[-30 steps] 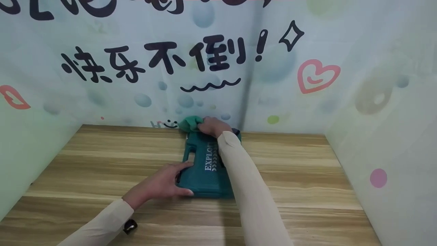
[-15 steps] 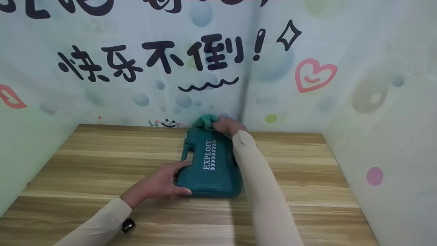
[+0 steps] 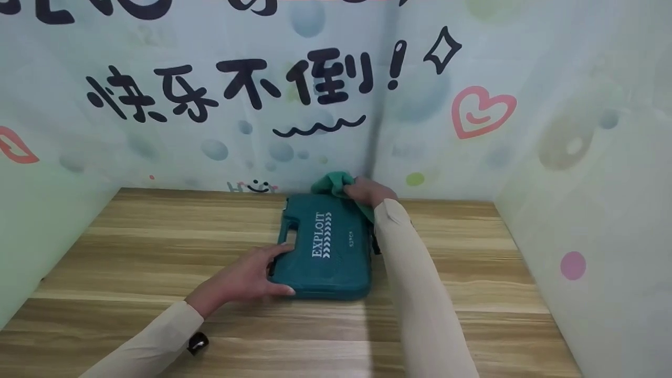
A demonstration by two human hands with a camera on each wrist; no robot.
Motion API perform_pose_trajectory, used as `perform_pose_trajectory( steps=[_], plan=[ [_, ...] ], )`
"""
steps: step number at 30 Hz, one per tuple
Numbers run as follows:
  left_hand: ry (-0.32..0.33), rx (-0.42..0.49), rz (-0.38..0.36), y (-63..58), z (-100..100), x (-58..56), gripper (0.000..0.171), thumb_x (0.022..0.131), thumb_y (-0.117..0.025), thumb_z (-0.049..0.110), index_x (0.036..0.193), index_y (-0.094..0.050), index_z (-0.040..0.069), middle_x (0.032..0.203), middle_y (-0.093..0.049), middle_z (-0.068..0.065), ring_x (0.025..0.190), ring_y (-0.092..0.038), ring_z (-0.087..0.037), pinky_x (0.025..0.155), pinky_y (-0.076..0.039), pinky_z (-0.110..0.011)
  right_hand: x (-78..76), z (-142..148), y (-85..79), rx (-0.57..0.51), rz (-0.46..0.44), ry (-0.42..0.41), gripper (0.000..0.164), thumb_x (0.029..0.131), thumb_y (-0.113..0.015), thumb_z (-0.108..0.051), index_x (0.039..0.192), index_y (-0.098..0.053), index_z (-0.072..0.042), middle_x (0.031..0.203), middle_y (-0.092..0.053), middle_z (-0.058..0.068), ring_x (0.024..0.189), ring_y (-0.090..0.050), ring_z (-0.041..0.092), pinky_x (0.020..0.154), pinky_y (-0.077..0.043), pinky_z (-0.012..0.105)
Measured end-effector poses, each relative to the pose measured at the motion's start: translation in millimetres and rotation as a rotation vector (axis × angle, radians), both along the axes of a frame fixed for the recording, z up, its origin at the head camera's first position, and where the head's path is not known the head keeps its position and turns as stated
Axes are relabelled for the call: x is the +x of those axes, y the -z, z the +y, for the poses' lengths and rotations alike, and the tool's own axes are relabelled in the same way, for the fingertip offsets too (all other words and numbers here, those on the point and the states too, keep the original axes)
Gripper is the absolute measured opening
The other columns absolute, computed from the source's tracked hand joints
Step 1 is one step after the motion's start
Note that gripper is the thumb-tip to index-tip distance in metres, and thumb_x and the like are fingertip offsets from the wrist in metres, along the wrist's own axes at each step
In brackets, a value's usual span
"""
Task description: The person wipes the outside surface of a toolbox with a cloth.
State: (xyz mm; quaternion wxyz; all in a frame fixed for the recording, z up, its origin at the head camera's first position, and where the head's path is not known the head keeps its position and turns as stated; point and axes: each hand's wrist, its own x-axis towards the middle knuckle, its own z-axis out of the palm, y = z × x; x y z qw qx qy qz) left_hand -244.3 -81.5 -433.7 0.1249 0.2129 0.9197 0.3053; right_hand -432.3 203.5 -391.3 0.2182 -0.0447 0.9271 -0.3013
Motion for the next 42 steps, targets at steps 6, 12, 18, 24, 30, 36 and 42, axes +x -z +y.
perform_pose_trajectory(
  steps=[6, 12, 18, 24, 30, 36, 42],
  plan=[
    [-0.012, -0.004, -0.015, 0.9, 1.0, 0.8, 0.098, 0.080, -0.083, 0.055, 0.156, -0.039, 0.014, 0.156, -0.040, -0.011, 0.136, -0.042, -0.026, 0.111, -0.036, -0.046, 3.3, -9.0, -3.9, 0.046, -0.012, 0.001, 0.035, 0.101, -0.047, -0.041, 0.114, -0.053, -0.009, 0.112, -0.056, 0.013, 0.103, -0.054, 0.033, 0.088, -0.042, 0.048],
    [-0.017, 0.007, -0.028, -0.8, 0.0, 1.1, 0.097, 0.080, -0.083, 0.054, 0.157, -0.038, 0.015, 0.157, -0.039, -0.011, 0.137, -0.040, -0.027, 0.112, -0.034, -0.047, 6.2, -30.0, -9.2, 0.110, 0.033, -0.042, 0.030, 0.101, -0.047, -0.038, 0.107, -0.054, -0.009, 0.107, -0.056, 0.013, 0.098, -0.054, 0.033, 0.085, -0.043, 0.046],
    [0.002, 0.024, -0.023, 0.9, -3.3, 0.3, 0.094, 0.081, -0.084, 0.050, 0.155, -0.040, 0.013, 0.156, -0.040, -0.011, 0.137, -0.041, -0.026, 0.112, -0.034, -0.045, 4.8, -61.5, -3.7, 0.151, 0.054, -0.057, 0.033, 0.100, -0.048, -0.034, 0.116, -0.057, -0.006, 0.109, -0.056, 0.014, 0.100, -0.054, 0.034, 0.086, -0.044, 0.044],
    [0.026, 0.030, -0.018, 0.1, -3.8, -2.0, 0.093, 0.082, -0.084, 0.050, 0.155, -0.041, 0.013, 0.158, -0.039, -0.011, 0.141, -0.037, -0.026, 0.114, -0.032, -0.044, 6.0, -91.9, -3.4, 0.156, 0.090, -0.106, 0.034, 0.099, -0.047, -0.028, 0.126, -0.055, -0.008, 0.117, -0.054, 0.013, 0.106, -0.051, 0.032, 0.091, -0.039, 0.045],
    [0.036, 0.018, -0.008, 0.1, -4.8, -2.8, 0.091, 0.083, -0.083, 0.049, 0.156, -0.040, 0.014, 0.158, -0.037, -0.011, 0.142, -0.036, -0.027, 0.114, -0.031, -0.044, 4.0, -109.3, -0.1, 0.158, 0.131, -0.199, 0.021, 0.098, -0.045, -0.022, 0.112, -0.056, -0.010, 0.109, -0.053, 0.011, 0.103, -0.050, 0.030, 0.090, -0.038, 0.043],
    [0.034, 0.023, -0.011, 0.6, -5.6, -2.7, 0.092, 0.083, -0.083, 0.048, 0.156, -0.039, 0.014, 0.159, -0.037, -0.011, 0.142, -0.036, -0.026, 0.114, -0.032, -0.045, 5.3, -116.9, 1.9, 0.149, 0.138, -0.227, 0.017, 0.102, -0.046, -0.025, 0.111, -0.056, -0.014, 0.104, -0.053, 0.009, 0.101, -0.052, 0.029, 0.088, -0.040, 0.043],
    [0.048, 0.025, -0.001, 1.6, -4.3, -2.9, 0.091, 0.083, -0.083, 0.049, 0.156, -0.041, 0.013, 0.159, -0.036, -0.012, 0.143, -0.035, -0.027, 0.114, -0.031, -0.044, 8.5, -126.9, 6.0, 0.107, 0.187, -0.310, 0.021, 0.101, -0.049, -0.022, 0.117, -0.061, -0.014, 0.107, -0.057, 0.008, 0.101, -0.054, 0.028, 0.089, -0.043, 0.043]
  ],
)
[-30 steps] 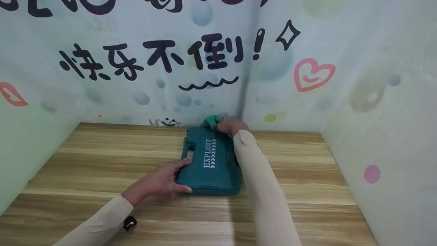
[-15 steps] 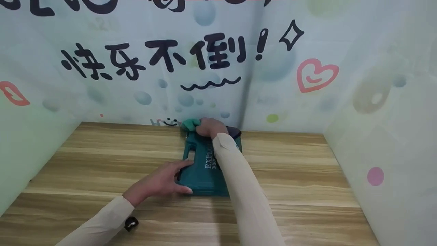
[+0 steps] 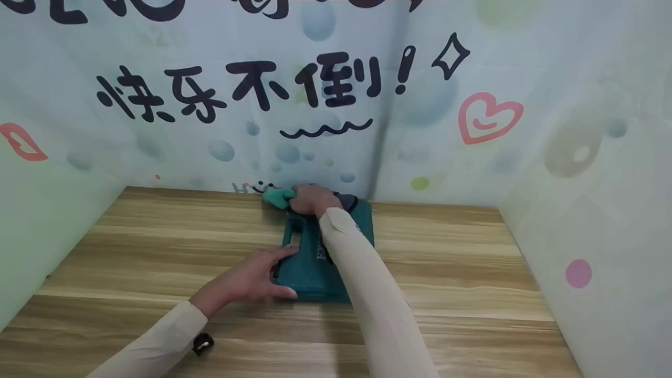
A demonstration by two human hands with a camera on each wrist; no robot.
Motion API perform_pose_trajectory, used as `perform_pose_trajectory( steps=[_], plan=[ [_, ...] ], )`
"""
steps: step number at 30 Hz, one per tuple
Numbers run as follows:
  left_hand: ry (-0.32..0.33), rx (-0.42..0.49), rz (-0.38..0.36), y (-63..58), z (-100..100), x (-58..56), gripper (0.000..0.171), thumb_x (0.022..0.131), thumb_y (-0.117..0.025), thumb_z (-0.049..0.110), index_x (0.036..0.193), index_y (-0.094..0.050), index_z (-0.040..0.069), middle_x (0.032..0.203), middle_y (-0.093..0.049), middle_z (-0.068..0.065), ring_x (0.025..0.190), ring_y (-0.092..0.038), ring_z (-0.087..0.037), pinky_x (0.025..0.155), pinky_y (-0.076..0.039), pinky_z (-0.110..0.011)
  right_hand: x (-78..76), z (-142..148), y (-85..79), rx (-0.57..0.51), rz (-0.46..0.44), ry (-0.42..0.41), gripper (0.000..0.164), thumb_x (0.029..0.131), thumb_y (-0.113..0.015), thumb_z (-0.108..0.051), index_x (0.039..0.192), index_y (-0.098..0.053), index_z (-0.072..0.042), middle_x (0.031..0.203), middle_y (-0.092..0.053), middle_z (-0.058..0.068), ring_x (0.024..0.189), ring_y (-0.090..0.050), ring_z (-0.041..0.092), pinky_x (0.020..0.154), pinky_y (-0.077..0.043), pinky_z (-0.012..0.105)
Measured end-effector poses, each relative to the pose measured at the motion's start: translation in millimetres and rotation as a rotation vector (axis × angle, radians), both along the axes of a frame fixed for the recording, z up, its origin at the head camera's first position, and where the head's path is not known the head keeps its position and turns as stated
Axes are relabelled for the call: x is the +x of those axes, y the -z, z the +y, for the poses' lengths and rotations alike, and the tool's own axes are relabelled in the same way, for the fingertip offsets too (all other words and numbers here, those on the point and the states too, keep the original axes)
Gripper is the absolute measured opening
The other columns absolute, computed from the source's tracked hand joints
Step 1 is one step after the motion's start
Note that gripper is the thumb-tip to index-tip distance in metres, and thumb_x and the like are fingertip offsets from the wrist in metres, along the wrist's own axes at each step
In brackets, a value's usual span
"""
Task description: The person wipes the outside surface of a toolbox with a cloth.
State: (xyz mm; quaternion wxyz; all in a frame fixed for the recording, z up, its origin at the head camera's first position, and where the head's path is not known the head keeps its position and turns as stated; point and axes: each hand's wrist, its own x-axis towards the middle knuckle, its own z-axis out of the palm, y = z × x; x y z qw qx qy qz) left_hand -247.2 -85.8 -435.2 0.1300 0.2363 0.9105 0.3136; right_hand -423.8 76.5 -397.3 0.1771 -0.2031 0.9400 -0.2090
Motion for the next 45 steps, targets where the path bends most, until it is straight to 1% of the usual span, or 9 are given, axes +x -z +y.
perform_pose_trajectory(
  steps=[6, 9, 15, 18, 22, 25, 29, 39, 45],
  plan=[
    [0.008, 0.007, 0.013, 0.8, 0.3, 0.2, 0.090, 0.083, -0.083, 0.048, 0.155, -0.042, 0.011, 0.159, -0.037, -0.013, 0.144, -0.035, -0.027, 0.114, -0.031, -0.043, 0.6, -2.5, 3.3, -0.011, 0.034, -0.054, 0.038, 0.101, -0.046, -0.016, 0.136, -0.061, -0.014, 0.116, -0.059, 0.005, 0.105, -0.052, 0.026, 0.094, -0.041, 0.042],
    [0.010, 0.004, 0.020, 1.3, 0.1, -0.3, 0.091, 0.083, -0.083, 0.047, 0.155, -0.042, 0.011, 0.158, -0.038, -0.013, 0.143, -0.035, -0.027, 0.115, -0.031, -0.042, 0.5, -2.0, 3.8, -0.010, 0.058, -0.116, 0.047, 0.101, -0.046, -0.012, 0.147, -0.055, -0.017, 0.127, -0.058, 0.002, 0.109, -0.050, 0.025, 0.100, -0.038, 0.041],
    [-0.008, 0.002, -0.005, 2.8, 0.1, 0.3, 0.093, 0.082, -0.083, 0.050, 0.156, -0.041, 0.012, 0.160, -0.035, -0.012, 0.144, -0.034, -0.027, 0.115, -0.030, -0.043, 4.5, 4.5, 4.3, -0.057, 0.089, -0.198, 0.051, 0.102, -0.047, -0.009, 0.149, -0.054, -0.027, 0.146, -0.052, -0.005, 0.120, -0.048, 0.017, 0.111, -0.033, 0.042],
    [-0.018, 0.001, -0.015, 2.8, 1.2, 1.3, 0.093, 0.082, -0.083, 0.050, 0.156, -0.040, 0.014, 0.161, -0.034, -0.012, 0.145, -0.033, -0.026, 0.115, -0.030, -0.043, 7.8, 11.2, 4.1, -0.046, 0.090, -0.223, 0.054, 0.103, -0.046, -0.008, 0.154, -0.048, -0.026, 0.155, -0.043, -0.003, 0.132, -0.042, 0.017, 0.115, -0.027, 0.045],
    [-0.023, -0.008, -0.012, 3.2, 2.3, 2.0, 0.093, 0.082, -0.083, 0.051, 0.156, -0.040, 0.014, 0.160, -0.035, -0.012, 0.143, -0.035, -0.027, 0.114, -0.031, -0.044, 14.3, 20.9, 3.8, 0.009, 0.096, -0.257, 0.061, 0.102, -0.045, -0.006, 0.160, -0.036, -0.022, 0.164, -0.028, 0.002, 0.148, -0.024, 0.024, 0.118, -0.019, 0.049],
    [-0.022, 0.000, -0.008, 2.9, 2.3, 2.4, 0.093, 0.082, -0.084, 0.050, 0.156, -0.041, 0.013, 0.159, -0.036, -0.013, 0.142, -0.036, -0.028, 0.114, -0.031, -0.045, 20.5, 28.6, 3.8, 0.025, 0.109, -0.286, 0.064, 0.102, -0.045, -0.007, 0.161, -0.031, -0.023, 0.167, -0.021, 0.001, 0.152, -0.012, 0.027, 0.119, -0.014, 0.053],
    [-0.028, 0.020, -0.015, 2.4, 0.6, 2.9, 0.092, 0.082, -0.084, 0.048, 0.156, -0.041, 0.013, 0.160, -0.035, -0.013, 0.143, -0.035, -0.028, 0.114, -0.031, -0.045, 31.4, 39.3, 1.8, 0.015, 0.111, -0.315, 0.066, 0.100, -0.045, -0.005, 0.162, -0.029, -0.025, 0.168, -0.017, -0.003, 0.153, -0.005, 0.026, 0.119, -0.009, 0.053],
    [0.007, 0.039, -0.001, 4.1, 0.3, -1.6, 0.092, 0.083, -0.084, 0.047, 0.153, -0.042, 0.006, 0.156, -0.039, -0.015, 0.142, -0.036, -0.029, 0.114, -0.032, -0.045, 59.1, 71.8, -1.2, 0.001, 0.122, -0.422, 0.064, 0.100, -0.045, -0.002, 0.160, -0.033, -0.017, 0.166, -0.022, 0.001, 0.153, -0.008, 0.028, 0.119, -0.011, 0.053],
    [-0.016, 0.026, -0.012, 3.2, 3.5, -2.5, 0.095, 0.082, -0.084, 0.050, 0.155, -0.041, 0.008, 0.158, -0.038, -0.011, 0.142, -0.036, -0.027, 0.114, -0.032, -0.045, 70.8, 97.7, 6.0, -0.051, 0.151, -0.443, 0.059, 0.103, -0.047, -0.005, 0.160, -0.035, -0.018, 0.165, -0.025, 0.000, 0.152, -0.009, 0.028, 0.119, -0.010, 0.054]
  ],
)
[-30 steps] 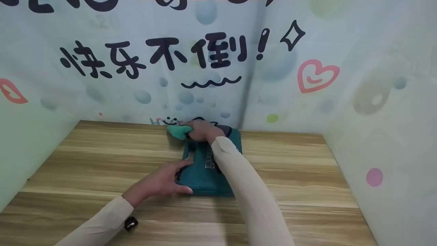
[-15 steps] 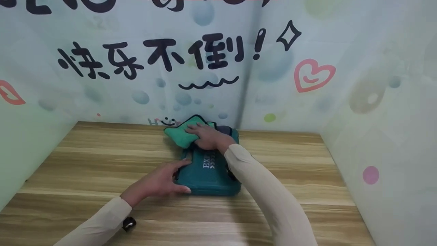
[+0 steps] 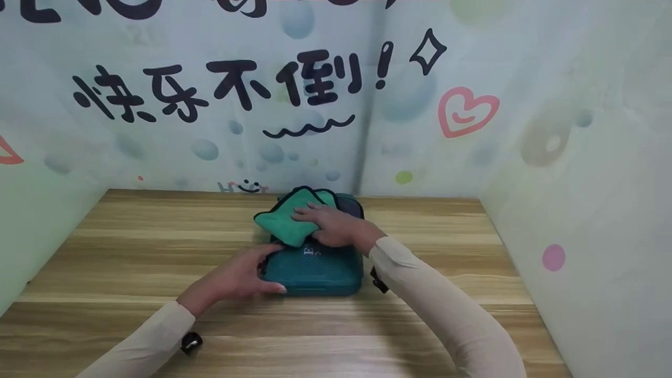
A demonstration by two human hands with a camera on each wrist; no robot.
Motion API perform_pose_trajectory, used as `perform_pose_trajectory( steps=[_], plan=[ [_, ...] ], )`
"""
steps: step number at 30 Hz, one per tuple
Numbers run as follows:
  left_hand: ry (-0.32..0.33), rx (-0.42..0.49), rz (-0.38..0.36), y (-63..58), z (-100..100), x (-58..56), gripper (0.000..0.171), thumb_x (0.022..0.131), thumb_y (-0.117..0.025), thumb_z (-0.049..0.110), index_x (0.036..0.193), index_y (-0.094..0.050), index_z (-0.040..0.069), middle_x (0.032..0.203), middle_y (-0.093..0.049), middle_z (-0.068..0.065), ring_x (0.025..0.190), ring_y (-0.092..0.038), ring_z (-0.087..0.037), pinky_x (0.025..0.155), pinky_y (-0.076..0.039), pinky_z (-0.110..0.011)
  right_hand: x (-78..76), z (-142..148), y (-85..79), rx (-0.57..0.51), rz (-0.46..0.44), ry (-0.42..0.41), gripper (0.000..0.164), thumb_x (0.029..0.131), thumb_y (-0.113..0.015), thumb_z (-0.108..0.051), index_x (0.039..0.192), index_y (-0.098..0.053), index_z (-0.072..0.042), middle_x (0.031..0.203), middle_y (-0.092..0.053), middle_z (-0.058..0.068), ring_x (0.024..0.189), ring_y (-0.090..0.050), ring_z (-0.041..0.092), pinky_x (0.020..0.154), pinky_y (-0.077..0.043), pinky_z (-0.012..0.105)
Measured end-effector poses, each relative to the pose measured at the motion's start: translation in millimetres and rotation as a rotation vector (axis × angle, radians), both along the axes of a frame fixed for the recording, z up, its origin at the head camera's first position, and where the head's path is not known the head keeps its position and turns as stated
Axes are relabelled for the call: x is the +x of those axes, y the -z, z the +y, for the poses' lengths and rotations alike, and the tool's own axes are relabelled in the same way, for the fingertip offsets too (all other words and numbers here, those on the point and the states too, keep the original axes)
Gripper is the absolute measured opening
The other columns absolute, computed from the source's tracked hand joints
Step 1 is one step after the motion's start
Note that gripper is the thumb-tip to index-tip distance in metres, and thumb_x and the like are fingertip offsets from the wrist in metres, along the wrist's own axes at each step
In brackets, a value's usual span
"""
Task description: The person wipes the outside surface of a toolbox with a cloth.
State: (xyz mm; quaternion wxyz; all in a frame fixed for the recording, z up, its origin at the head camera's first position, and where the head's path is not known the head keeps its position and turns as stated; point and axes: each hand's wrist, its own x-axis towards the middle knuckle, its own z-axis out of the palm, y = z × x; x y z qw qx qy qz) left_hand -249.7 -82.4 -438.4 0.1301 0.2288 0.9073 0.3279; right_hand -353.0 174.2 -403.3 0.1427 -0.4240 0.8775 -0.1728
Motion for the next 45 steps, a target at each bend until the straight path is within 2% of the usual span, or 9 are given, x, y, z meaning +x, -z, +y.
perform_pose_trajectory(
  steps=[10, 17, 22, 26, 32, 38, 45],
  plan=[
    [-0.015, -0.003, 0.010, 0.8, -1.5, 2.3, 0.092, 0.083, -0.083, 0.049, 0.156, -0.040, 0.013, 0.160, -0.035, -0.010, 0.145, -0.033, -0.028, 0.114, -0.031, -0.046, 12.3, 28.3, 10.7, -0.142, 0.062, 0.009, 0.060, 0.098, -0.044, 0.000, 0.154, -0.046, -0.019, 0.159, -0.038, -0.002, 0.151, -0.020, 0.026, 0.118, -0.017, 0.055],
    [-0.034, 0.006, -0.002, 0.9, -1.2, 2.4, 0.095, 0.081, -0.084, 0.051, 0.157, -0.040, 0.015, 0.162, -0.033, -0.007, 0.145, -0.032, -0.028, 0.114, -0.032, -0.047, 28.4, 47.9, 8.9, -0.155, 0.032, 0.032, 0.057, 0.101, -0.045, -0.004, 0.156, -0.044, -0.020, 0.160, -0.037, -0.003, 0.151, -0.019, 0.026, 0.117, -0.016, 0.058],
    [-0.025, 0.010, 0.025, 1.9, -1.3, 1.2, 0.095, 0.081, -0.084, 0.051, 0.156, -0.041, 0.011, 0.158, -0.039, -0.009, 0.143, -0.036, -0.028, 0.113, -0.032, -0.046, 39.9, 55.6, 7.3, -0.159, 0.060, 0.038, 0.060, 0.097, -0.046, 0.000, 0.155, -0.045, -0.016, 0.159, -0.039, 0.000, 0.150, -0.023, 0.027, 0.116, -0.020, 0.057],
    [-0.010, 0.020, 0.037, 2.6, -0.5, 0.2, 0.095, 0.082, -0.084, 0.050, 0.155, -0.040, 0.008, 0.156, -0.041, -0.010, 0.141, -0.038, -0.027, 0.113, -0.033, -0.045, 52.8, 57.0, 8.3, -0.132, 0.114, 0.000, 0.064, 0.093, -0.046, 0.003, 0.154, -0.046, -0.015, 0.158, -0.040, 0.001, 0.149, -0.025, 0.027, 0.116, -0.022, 0.057],
    [0.002, 0.050, 0.040, 2.8, -0.1, -0.3, 0.092, 0.081, -0.084, 0.050, 0.153, -0.043, 0.011, 0.151, -0.047, -0.005, 0.134, -0.045, -0.022, 0.112, -0.036, -0.043, 68.9, 52.0, 9.5, -0.094, 0.160, -0.045, 0.069, 0.089, -0.048, 0.004, 0.155, -0.045, -0.017, 0.160, -0.037, -0.002, 0.149, -0.025, 0.025, 0.116, -0.024, 0.055],
    [-0.005, 0.049, 0.027, 3.0, -1.1, 0.9, 0.091, 0.081, -0.084, 0.052, 0.152, -0.044, 0.010, 0.149, -0.049, -0.005, 0.133, -0.046, -0.021, 0.111, -0.037, -0.042, 73.5, 42.7, 12.0, -0.103, 0.216, -0.099, 0.070, 0.087, -0.050, 0.005, 0.154, -0.045, -0.012, 0.159, -0.039, 0.005, 0.148, -0.028, 0.030, 0.115, -0.026, 0.055],
    [-0.018, 0.026, 0.007, 0.9, -0.2, 2.6, 0.091, 0.082, -0.084, 0.050, 0.152, -0.043, 0.008, 0.149, -0.048, -0.007, 0.131, -0.046, -0.023, 0.110, -0.038, -0.043, 74.8, 38.3, 18.3, -0.127, 0.298, -0.123, 0.064, 0.091, -0.056, -0.001, 0.153, -0.046, -0.010, 0.158, -0.040, 0.009, 0.146, -0.030, 0.033, 0.115, -0.026, 0.053]
  ],
)
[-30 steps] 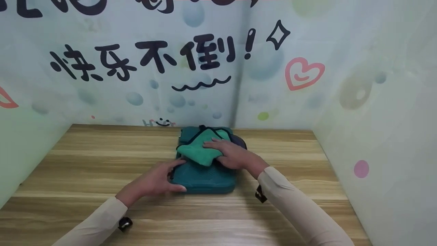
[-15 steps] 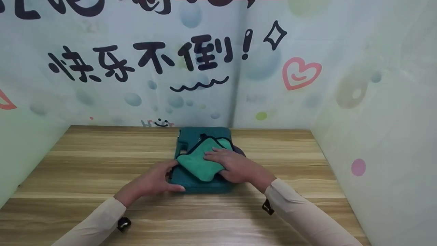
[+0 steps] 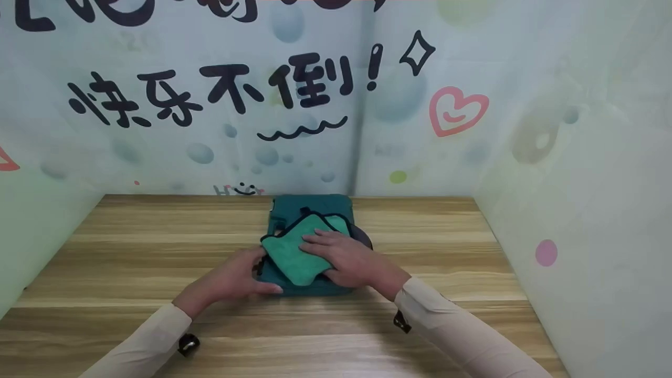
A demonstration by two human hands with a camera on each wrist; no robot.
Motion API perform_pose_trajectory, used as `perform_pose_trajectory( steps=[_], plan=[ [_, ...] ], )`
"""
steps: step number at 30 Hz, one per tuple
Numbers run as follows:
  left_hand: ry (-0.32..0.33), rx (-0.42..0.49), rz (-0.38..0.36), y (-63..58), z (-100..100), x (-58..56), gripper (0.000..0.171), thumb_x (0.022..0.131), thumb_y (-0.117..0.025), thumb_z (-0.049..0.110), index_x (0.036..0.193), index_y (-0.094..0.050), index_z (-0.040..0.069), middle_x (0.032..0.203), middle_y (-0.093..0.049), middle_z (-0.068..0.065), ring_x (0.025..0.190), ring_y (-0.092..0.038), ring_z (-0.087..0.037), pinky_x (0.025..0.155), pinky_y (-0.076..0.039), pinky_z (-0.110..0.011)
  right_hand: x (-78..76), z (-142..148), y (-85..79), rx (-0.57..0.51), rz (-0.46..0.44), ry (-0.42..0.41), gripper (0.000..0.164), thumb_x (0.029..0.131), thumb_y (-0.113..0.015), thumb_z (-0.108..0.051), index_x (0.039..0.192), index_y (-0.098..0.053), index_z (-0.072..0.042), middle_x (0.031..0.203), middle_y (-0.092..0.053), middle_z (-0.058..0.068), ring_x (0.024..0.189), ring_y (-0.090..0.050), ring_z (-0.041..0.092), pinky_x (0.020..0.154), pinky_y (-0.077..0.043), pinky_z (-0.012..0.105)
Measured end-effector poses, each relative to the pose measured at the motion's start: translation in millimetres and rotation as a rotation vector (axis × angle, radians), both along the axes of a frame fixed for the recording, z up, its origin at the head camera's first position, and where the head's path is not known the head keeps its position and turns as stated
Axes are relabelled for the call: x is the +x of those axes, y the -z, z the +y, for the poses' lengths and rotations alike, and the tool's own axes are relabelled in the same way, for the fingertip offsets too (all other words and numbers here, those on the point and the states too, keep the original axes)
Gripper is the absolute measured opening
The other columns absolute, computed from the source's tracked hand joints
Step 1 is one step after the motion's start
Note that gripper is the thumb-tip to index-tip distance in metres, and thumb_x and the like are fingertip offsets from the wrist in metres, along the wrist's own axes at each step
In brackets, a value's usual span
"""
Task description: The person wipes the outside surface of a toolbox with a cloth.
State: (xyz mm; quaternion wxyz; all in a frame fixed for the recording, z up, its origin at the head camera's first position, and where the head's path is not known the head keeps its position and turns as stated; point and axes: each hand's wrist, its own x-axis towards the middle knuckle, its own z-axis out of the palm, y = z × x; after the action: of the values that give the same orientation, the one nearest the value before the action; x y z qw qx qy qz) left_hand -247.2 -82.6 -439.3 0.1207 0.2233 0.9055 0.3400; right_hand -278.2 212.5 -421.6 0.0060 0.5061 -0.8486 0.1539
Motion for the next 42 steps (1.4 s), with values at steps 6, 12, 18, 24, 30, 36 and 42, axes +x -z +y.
perform_pose_trajectory(
  steps=[6, 12, 18, 24, 30, 36, 42],
  plan=[
    [0.074, 0.019, 0.060, -0.4, -0.2, -2.9, 0.079, 0.082, -0.085, 0.047, 0.142, -0.052, 0.007, 0.134, -0.058, -0.005, 0.119, -0.054, -0.019, 0.103, -0.044, -0.038, 8.4, -0.7, 0.8, -0.022, -0.010, -0.050, 0.073, 0.083, -0.056, 0.009, 0.153, -0.046, -0.009, 0.158, -0.040, 0.008, 0.147, -0.029, 0.035, 0.115, -0.025, 0.055],
    [0.201, 0.099, 0.101, -3.7, -4.1, -7.3, 0.069, 0.084, -0.085, 0.038, 0.141, -0.053, 0.017, 0.128, -0.060, 0.004, 0.113, -0.056, -0.013, 0.103, -0.044, -0.034, 25.4, -10.9, 0.6, -0.014, 0.041, -0.127, 0.059, 0.095, -0.057, -0.004, 0.153, -0.047, -0.009, 0.157, -0.042, 0.009, 0.145, -0.031, 0.037, 0.114, -0.027, 0.055],
    [0.289, 0.043, 0.145, -8.2, -7.2, -10.2, 0.068, 0.089, -0.079, 0.044, 0.147, -0.050, 0.021, 0.138, -0.056, 0.004, 0.122, -0.052, -0.014, 0.108, -0.040, -0.037, 42.4, -18.2, 2.7, 0.028, 0.092, -0.160, 0.056, 0.101, -0.059, -0.017, 0.155, -0.044, -0.012, 0.158, -0.040, 0.007, 0.147, -0.030, 0.034, 0.115, -0.027, 0.051],
    [0.285, -0.046, 0.120, -12.3, -6.9, -12.6, 0.052, 0.099, -0.068, 0.035, 0.146, -0.049, 0.022, 0.135, -0.056, 0.004, 0.121, -0.052, -0.015, 0.108, -0.039, -0.039, 54.5, -24.5, 6.1, 0.074, 0.203, -0.202, 0.061, 0.096, -0.061, -0.006, 0.154, -0.045, -0.012, 0.160, -0.038, 0.006, 0.147, -0.029, 0.031, 0.115, -0.028, 0.047],
    [0.265, -0.059, 0.064, -12.2, -6.4, -13.7, 0.060, 0.097, -0.065, 0.042, 0.150, -0.047, 0.018, 0.144, -0.051, 0.001, 0.127, -0.049, -0.016, 0.111, -0.036, -0.038, 60.9, -32.6, 11.2, 0.107, 0.294, -0.251, 0.067, 0.091, -0.071, -0.012, 0.153, -0.047, -0.009, 0.159, -0.040, 0.004, 0.148, -0.027, 0.028, 0.117, -0.026, 0.042],
    [0.231, -0.050, 0.047, -11.0, -9.9, -11.0, 0.060, 0.100, -0.064, 0.025, 0.153, -0.043, 0.006, 0.150, -0.048, -0.011, 0.133, -0.047, -0.022, 0.113, -0.034, -0.041, 65.0, -42.9, 17.1, 0.126, 0.368, -0.289, 0.066, 0.086, -0.075, -0.009, 0.147, -0.053, -0.008, 0.155, -0.046, 0.004, 0.148, -0.027, 0.025, 0.118, -0.023, 0.040],
    [0.211, -0.042, 0.036, -11.1, -12.6, -8.8, 0.049, 0.108, -0.043, 0.007, 0.157, -0.037, 0.005, 0.160, -0.032, -0.019, 0.147, -0.028, -0.030, 0.117, -0.024, -0.045, 69.2, -56.2, 23.9, 0.178, 0.368, -0.339, 0.057, 0.094, -0.071, -0.018, 0.147, -0.053, -0.007, 0.153, -0.047, 0.004, 0.149, -0.026, 0.020, 0.119, -0.019, 0.037]
  ],
)
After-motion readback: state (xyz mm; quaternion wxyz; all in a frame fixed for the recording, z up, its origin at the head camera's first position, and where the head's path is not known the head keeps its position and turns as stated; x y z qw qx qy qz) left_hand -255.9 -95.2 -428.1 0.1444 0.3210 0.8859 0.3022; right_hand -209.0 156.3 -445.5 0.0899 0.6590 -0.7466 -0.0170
